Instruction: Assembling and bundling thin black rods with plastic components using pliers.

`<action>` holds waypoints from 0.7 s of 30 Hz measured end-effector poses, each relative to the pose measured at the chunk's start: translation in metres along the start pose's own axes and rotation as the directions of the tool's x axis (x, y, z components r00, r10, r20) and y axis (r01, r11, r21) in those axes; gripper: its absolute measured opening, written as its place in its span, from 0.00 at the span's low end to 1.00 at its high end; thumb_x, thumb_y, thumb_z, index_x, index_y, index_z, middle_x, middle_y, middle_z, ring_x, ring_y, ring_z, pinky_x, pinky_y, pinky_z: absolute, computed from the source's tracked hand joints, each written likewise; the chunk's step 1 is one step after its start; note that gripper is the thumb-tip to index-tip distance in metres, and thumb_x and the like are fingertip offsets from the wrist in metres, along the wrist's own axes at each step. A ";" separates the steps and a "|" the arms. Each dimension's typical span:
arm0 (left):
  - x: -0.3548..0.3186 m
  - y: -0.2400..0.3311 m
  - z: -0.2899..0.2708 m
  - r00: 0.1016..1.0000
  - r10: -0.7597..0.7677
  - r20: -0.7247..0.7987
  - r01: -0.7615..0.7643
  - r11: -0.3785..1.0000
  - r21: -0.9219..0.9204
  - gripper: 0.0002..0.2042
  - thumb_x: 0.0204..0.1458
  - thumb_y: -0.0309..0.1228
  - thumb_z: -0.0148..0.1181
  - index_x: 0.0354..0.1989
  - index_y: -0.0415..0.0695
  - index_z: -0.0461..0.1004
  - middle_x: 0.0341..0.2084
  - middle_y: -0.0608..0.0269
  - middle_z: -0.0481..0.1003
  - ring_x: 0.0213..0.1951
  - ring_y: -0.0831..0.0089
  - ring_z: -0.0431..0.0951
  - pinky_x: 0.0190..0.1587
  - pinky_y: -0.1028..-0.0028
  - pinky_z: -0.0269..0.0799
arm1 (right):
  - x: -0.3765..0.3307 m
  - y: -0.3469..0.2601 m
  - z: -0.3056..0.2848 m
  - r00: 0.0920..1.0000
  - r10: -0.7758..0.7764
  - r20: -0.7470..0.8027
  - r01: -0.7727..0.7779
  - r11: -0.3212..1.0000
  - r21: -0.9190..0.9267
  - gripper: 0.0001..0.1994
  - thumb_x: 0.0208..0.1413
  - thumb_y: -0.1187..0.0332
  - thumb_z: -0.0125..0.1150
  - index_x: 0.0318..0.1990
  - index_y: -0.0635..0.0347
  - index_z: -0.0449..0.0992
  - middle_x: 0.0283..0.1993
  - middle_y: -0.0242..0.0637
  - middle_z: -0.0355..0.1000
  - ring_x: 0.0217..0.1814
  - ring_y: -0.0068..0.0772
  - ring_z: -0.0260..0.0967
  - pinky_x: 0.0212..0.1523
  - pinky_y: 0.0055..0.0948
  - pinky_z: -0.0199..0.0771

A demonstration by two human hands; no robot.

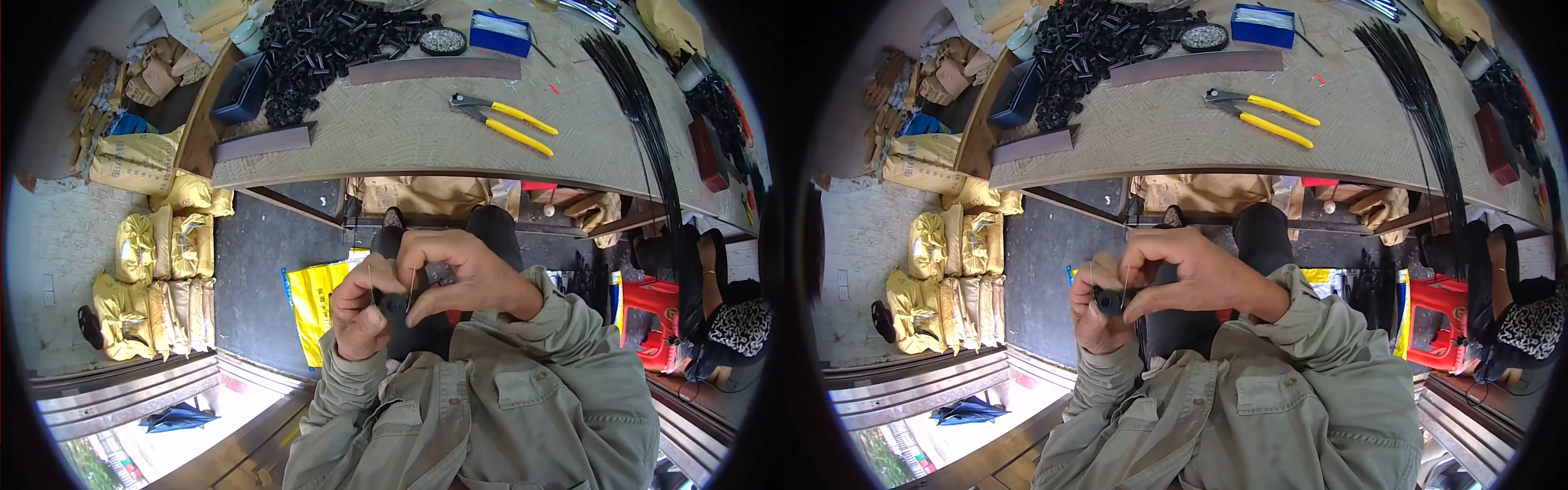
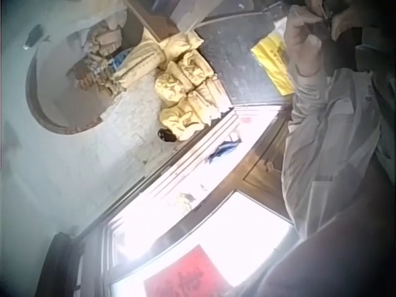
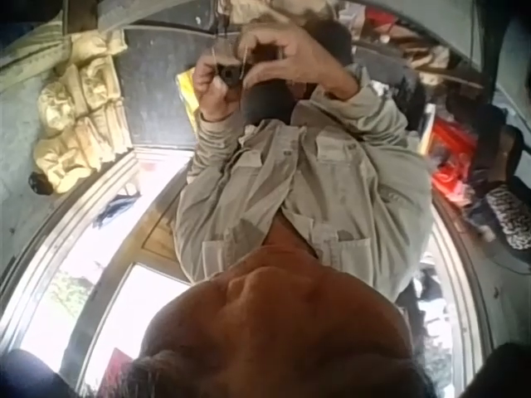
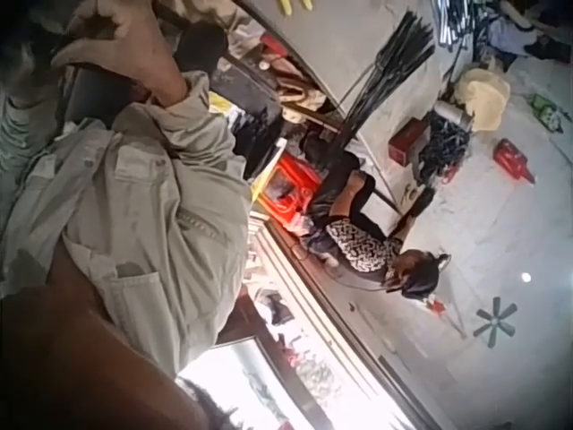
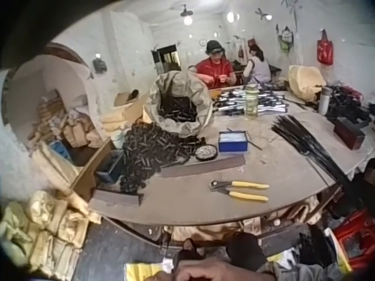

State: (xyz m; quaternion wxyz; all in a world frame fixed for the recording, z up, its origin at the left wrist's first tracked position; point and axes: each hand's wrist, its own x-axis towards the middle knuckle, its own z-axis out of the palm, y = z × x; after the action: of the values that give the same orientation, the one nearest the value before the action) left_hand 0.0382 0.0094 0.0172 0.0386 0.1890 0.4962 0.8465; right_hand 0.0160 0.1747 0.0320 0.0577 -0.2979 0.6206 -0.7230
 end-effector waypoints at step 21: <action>-0.015 -0.027 -0.001 0.985 0.007 -0.175 0.008 0.996 0.084 0.12 0.52 0.32 0.53 0.39 0.36 0.67 0.38 0.58 0.67 0.40 0.74 0.67 0.44 0.75 0.63 | -0.030 0.015 0.035 0.881 -0.361 -0.305 0.009 0.659 -0.752 0.14 0.38 0.72 0.67 0.33 0.64 0.70 0.30 0.40 0.71 0.29 0.36 0.71 0.25 0.28 0.69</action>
State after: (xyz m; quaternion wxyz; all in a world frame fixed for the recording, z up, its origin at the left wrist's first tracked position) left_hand 0.0481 0.0185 -0.0102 -0.0128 0.1151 0.5329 0.8382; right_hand 0.0541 0.1544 0.0086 -0.2801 -0.1923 0.8189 -0.4626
